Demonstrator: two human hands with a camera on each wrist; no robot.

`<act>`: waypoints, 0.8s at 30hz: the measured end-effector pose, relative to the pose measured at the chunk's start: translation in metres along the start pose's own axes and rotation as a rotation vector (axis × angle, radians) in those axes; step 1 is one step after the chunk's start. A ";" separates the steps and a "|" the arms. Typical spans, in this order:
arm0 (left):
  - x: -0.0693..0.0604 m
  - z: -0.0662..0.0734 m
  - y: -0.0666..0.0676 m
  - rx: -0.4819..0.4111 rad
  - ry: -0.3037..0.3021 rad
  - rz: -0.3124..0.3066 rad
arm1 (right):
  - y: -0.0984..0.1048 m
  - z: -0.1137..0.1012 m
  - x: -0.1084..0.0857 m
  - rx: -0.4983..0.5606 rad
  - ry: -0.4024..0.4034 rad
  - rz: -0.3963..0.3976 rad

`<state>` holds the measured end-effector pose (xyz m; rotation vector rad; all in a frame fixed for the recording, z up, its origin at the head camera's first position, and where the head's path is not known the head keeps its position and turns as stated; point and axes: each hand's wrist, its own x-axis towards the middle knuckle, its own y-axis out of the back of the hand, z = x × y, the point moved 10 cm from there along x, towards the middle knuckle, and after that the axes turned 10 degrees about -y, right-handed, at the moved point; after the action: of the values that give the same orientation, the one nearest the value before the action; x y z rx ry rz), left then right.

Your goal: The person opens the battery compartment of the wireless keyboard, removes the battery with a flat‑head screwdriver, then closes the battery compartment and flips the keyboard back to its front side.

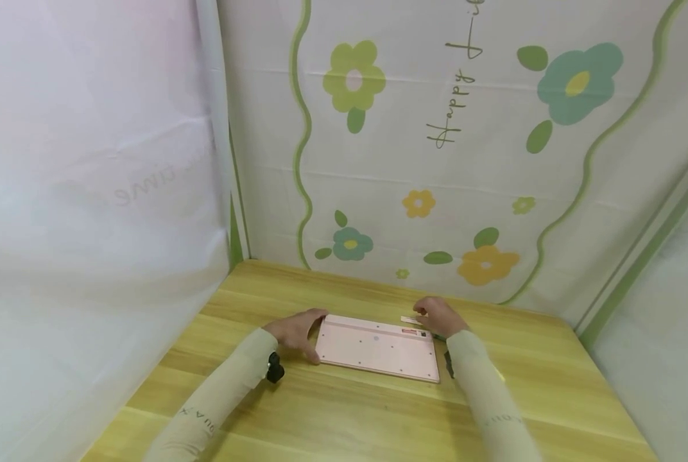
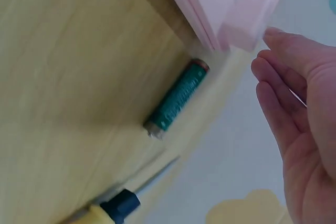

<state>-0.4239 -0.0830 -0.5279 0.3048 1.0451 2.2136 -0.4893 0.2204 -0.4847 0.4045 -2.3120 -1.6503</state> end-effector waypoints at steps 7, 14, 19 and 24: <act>0.000 -0.001 0.000 0.003 0.000 0.004 | -0.012 0.000 0.007 -0.004 -0.014 -0.004; 0.001 0.001 0.000 -0.015 -0.009 0.009 | -0.015 0.002 0.006 0.031 -0.032 -0.019; 0.001 0.001 0.000 -0.022 -0.013 0.011 | -0.013 0.005 0.004 0.072 -0.066 0.006; 0.001 0.000 0.000 -0.030 -0.009 0.016 | -0.009 0.008 0.003 0.106 -0.075 0.035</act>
<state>-0.4245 -0.0826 -0.5280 0.3101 1.0076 2.2378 -0.4948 0.2232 -0.4953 0.3279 -2.4538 -1.5572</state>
